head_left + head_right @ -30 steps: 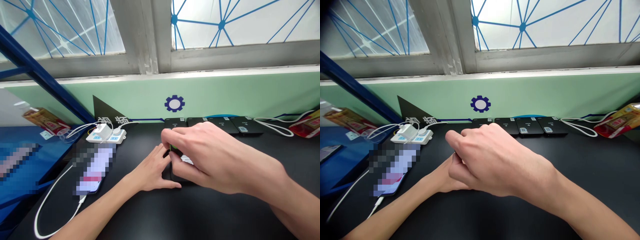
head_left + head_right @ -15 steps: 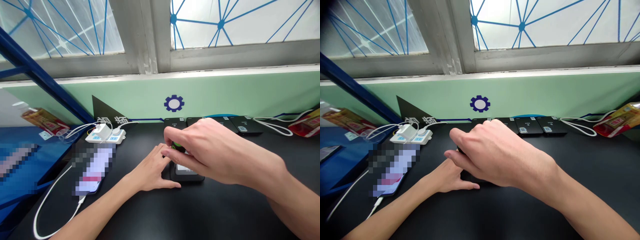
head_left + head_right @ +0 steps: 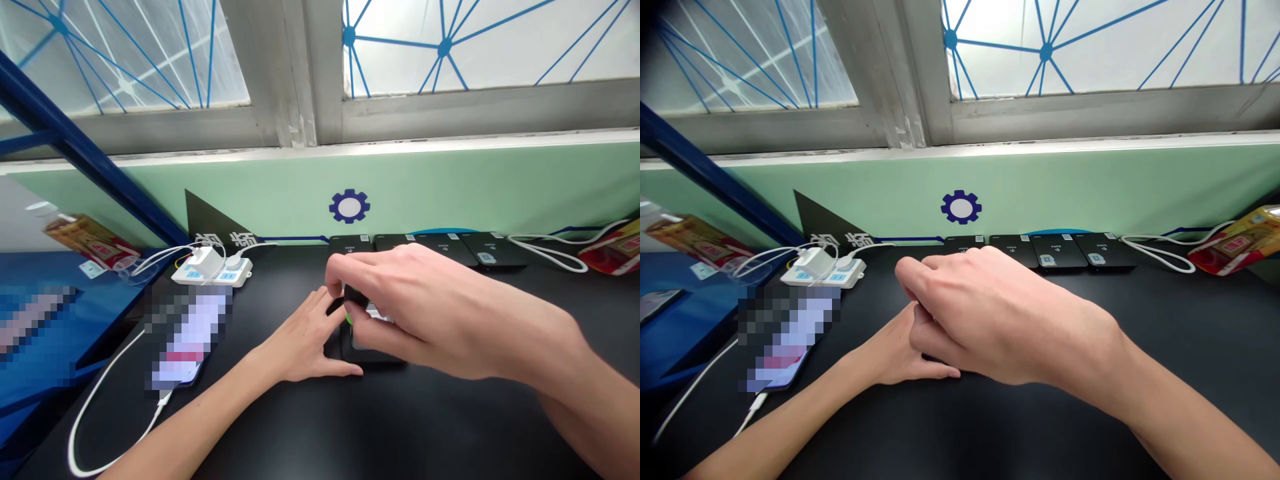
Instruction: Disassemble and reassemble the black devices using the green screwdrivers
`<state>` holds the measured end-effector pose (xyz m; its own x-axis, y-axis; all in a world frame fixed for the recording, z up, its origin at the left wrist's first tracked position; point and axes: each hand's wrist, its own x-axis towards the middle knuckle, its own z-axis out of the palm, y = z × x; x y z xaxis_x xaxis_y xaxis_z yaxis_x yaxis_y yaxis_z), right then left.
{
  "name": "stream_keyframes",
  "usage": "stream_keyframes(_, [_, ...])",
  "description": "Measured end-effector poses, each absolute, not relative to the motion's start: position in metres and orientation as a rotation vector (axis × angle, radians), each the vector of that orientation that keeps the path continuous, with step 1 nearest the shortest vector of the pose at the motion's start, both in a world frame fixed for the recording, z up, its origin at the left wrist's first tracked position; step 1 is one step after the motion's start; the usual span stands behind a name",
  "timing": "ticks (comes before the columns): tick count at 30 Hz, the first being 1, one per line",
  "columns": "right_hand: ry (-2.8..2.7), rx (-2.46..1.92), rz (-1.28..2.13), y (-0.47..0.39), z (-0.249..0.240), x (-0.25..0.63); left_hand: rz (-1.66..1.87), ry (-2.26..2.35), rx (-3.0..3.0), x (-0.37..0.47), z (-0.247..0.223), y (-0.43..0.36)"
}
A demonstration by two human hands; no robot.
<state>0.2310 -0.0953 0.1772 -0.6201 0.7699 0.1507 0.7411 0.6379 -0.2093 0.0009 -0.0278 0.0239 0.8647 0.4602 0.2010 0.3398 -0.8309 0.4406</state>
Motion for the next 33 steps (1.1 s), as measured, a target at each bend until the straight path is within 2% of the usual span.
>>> stream_keyframes(4, [-2.643, -1.301, 0.115, -0.095, 0.179, 0.234, 0.412, 0.555, 2.660, 0.001, 0.024, -0.028])
stream_keyframes(9, [-2.636, -1.206, 0.252, -0.094, 0.180, 0.237, 0.425, 0.566, 2.677, 0.001, 0.024, -0.027])
stream_keyframes(15, [-2.652, -1.306, 0.051, -0.093, 0.177, 0.232, 0.399, 0.575, 2.667, 0.001, 0.025, -0.028])
stream_keyframes(21, [-2.652, -1.181, 0.203, -0.099, 0.180, 0.234, 0.436, 0.559, 2.654, 0.001, 0.023, -0.027])
stream_keyframes(27, [-2.630, -1.258, 0.008, -0.096, 0.177, 0.235, 0.431, 0.545, 2.693, 0.000, 0.022, -0.027])
stream_keyframes(33, [-2.601, -1.096, 0.515, -0.096, 0.185, 0.251, 0.417, 0.547, 2.704, 0.000, 0.024, -0.027])
